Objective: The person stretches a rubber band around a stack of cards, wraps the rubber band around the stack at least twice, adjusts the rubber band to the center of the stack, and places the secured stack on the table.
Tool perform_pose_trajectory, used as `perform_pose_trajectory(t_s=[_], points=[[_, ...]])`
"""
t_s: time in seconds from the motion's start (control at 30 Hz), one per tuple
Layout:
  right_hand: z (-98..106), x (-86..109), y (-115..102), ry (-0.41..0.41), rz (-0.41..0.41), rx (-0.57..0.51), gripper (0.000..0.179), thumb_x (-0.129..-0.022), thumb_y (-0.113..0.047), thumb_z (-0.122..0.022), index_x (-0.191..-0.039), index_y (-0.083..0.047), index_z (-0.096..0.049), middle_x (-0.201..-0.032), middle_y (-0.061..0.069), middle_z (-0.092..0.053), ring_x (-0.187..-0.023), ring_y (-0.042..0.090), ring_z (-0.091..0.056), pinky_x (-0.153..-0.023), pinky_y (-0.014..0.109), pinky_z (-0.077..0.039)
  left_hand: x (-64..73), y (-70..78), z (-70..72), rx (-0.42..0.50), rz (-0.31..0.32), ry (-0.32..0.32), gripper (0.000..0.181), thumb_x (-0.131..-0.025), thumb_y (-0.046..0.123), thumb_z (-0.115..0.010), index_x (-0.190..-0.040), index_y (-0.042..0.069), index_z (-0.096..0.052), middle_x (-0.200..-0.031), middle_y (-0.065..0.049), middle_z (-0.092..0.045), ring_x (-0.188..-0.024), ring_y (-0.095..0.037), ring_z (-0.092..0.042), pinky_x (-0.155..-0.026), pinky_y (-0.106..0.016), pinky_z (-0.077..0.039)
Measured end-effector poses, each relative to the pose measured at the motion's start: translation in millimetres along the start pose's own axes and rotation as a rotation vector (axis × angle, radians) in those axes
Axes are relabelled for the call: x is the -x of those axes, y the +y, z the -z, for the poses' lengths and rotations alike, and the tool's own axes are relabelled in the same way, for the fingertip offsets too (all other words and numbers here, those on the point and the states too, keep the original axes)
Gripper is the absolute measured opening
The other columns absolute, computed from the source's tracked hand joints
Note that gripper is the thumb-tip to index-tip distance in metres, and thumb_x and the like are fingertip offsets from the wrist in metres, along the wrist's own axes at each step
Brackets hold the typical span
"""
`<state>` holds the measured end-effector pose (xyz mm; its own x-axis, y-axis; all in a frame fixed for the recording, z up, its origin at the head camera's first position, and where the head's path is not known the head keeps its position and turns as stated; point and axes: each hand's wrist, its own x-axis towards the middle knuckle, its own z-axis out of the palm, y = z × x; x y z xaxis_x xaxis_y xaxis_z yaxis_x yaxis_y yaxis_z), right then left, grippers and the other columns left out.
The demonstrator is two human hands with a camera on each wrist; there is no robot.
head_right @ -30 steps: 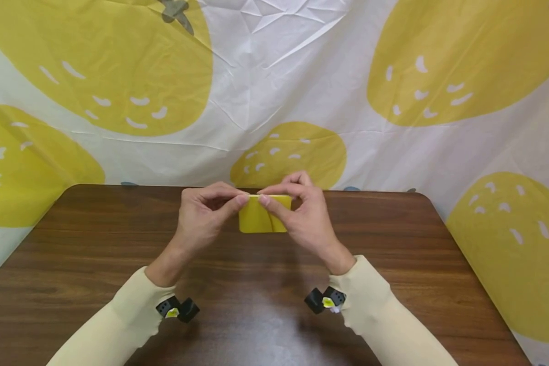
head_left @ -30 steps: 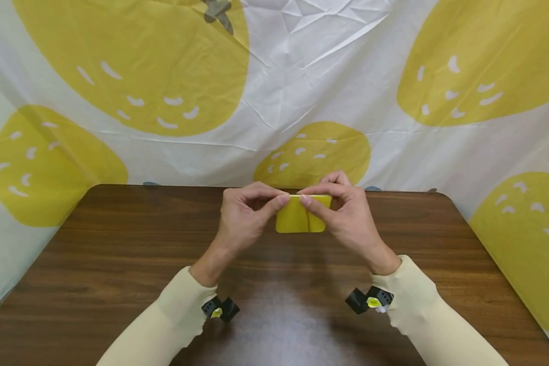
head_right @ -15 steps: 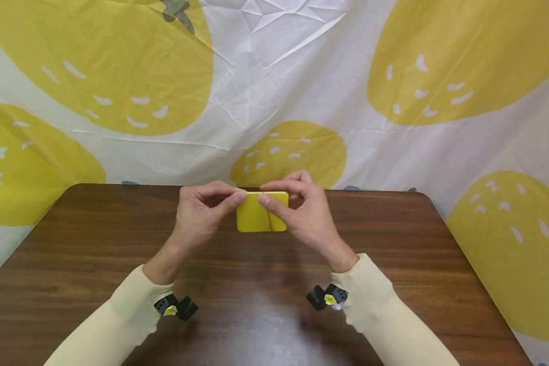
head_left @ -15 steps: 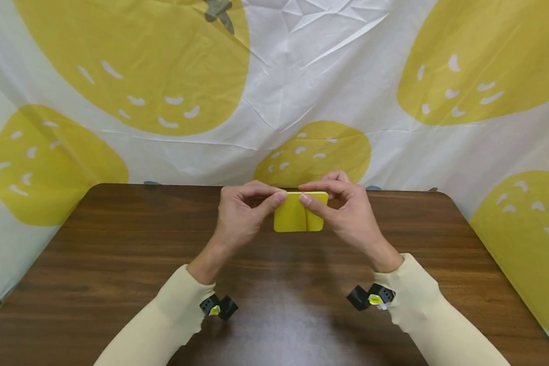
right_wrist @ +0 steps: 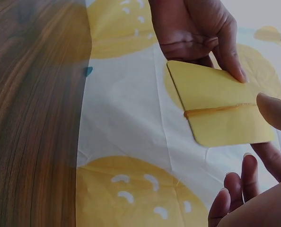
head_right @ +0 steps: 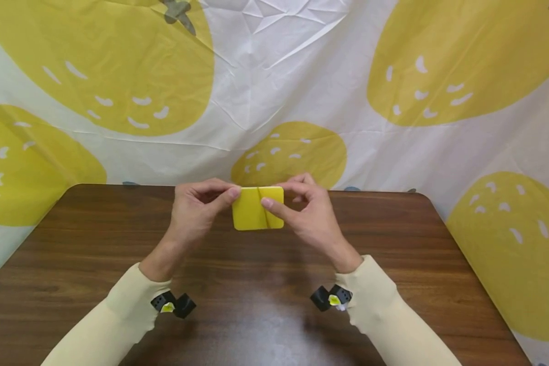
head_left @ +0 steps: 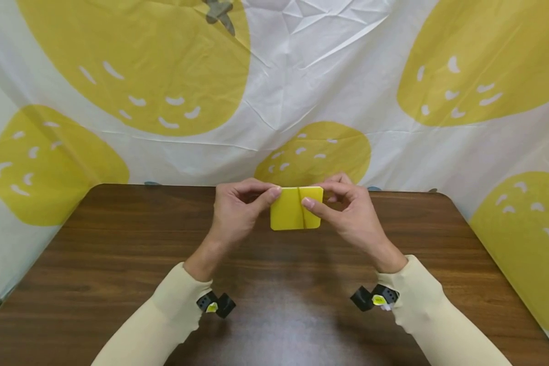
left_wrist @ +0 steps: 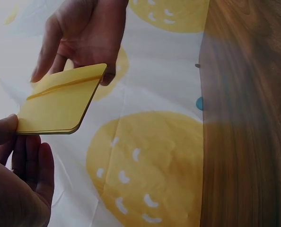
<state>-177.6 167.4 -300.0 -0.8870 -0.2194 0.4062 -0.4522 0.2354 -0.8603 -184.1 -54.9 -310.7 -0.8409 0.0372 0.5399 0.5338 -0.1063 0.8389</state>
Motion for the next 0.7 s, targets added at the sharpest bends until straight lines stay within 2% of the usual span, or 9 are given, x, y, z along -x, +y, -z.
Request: perform_pose_trajectory(t_s=[0.2,0.4,0.53,0.7], points=[[2,2.9,5,-0.004,-0.029,0.043,0.020,-0.085,-0.003,-0.081,-0.104,0.003,-0.077,-0.098,0.014,-0.058,-0.089,0.027,-0.053,-0.074,0.025,-0.048,-5.3,3.0,3.0,0.057,0.070,0.060,0.013,-0.086,-0.005,-0.077,-0.095,-0.014,-0.075,-0.084,-0.011,-0.075,-0.075,-0.013,-0.066,-0.070,-0.024,-0.055],[2,8.0,11,-0.036,-0.088,0.091,0.023,-0.086,-0.009,-0.082,-0.108,-0.003,-0.078,-0.100,0.014,-0.061,-0.092,0.024,-0.050,-0.079,0.028,-0.042,-12.9,7.2,7.0,0.098,0.134,0.102,0.017,-0.086,-0.006,-0.077,-0.098,-0.017,-0.072,-0.083,-0.007,-0.075,-0.075,-0.011,-0.065,-0.071,-0.023,-0.053],[1,11.0,16,-0.075,-0.133,0.056,0.022,-0.088,-0.012,-0.081,-0.108,-0.003,-0.078,-0.101,0.015,-0.061,-0.091,0.022,-0.054,-0.078,0.028,-0.045,-18.3,10.0,8.7,0.111,0.167,0.115,0.019,-0.087,-0.006,-0.076,-0.100,-0.018,-0.071,-0.083,-0.006,-0.076,-0.076,-0.011,-0.065,-0.072,-0.024,-0.052],[-1,13.1,21,-0.122,-0.156,-0.012,0.020,-0.090,-0.011,-0.079,-0.108,-0.001,-0.077,-0.099,0.010,-0.064,-0.086,0.021,-0.057,-0.071,0.027,-0.048,-23.5,11.4,9.1,0.103,0.189,0.111,0.019,-0.087,-0.005,-0.076,-0.101,-0.017,-0.072,-0.079,0.002,-0.075,-0.076,-0.011,-0.065,-0.072,-0.024,-0.051]])
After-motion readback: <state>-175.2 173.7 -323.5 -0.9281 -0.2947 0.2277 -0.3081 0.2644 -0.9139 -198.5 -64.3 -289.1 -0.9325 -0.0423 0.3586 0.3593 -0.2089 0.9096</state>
